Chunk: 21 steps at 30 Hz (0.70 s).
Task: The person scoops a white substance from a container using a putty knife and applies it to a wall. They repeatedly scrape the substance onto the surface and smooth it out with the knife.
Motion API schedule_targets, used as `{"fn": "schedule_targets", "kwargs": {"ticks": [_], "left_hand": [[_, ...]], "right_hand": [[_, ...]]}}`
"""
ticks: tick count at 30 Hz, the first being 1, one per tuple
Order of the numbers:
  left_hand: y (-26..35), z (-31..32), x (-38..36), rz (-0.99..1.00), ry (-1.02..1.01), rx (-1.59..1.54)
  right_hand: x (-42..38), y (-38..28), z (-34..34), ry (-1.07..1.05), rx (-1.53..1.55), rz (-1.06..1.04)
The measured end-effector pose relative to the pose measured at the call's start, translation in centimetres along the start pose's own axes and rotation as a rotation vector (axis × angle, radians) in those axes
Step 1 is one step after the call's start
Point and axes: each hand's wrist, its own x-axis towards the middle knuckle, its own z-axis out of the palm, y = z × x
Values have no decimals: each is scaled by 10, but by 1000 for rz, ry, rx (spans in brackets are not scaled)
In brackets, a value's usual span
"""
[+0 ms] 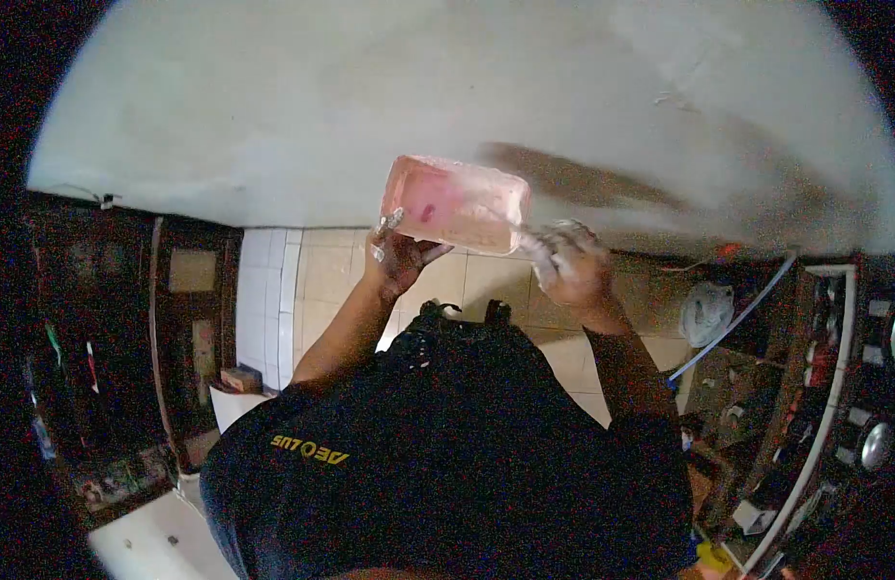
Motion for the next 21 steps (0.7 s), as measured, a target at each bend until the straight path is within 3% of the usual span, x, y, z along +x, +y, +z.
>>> {"fn": "schedule_targets", "kwargs": {"ticks": [2,9,14,16,18,20,21], "left_hand": [[-5,-8,-1,21,13,-41],[-13,-16,0,73,55,-157],[-19,-30,6,79,110,-195],[-19,-23,5,81,113,-207],[-22,-23,6,115,168,-178],[-23,-24,9,134,161,-170],[-24,-26,9,154,156,-162]], "right_hand": [[1,1,1,-312,-204,-242],[5,20,3,-348,-125,-408],[-16,78,-10,-426,-259,-562],[-15,88,-25,-361,-231,-456],[-15,97,-33,-378,-239,-478],[-27,100,-8,-22,388,461],[-26,104,-7,-33,110,374]]}}
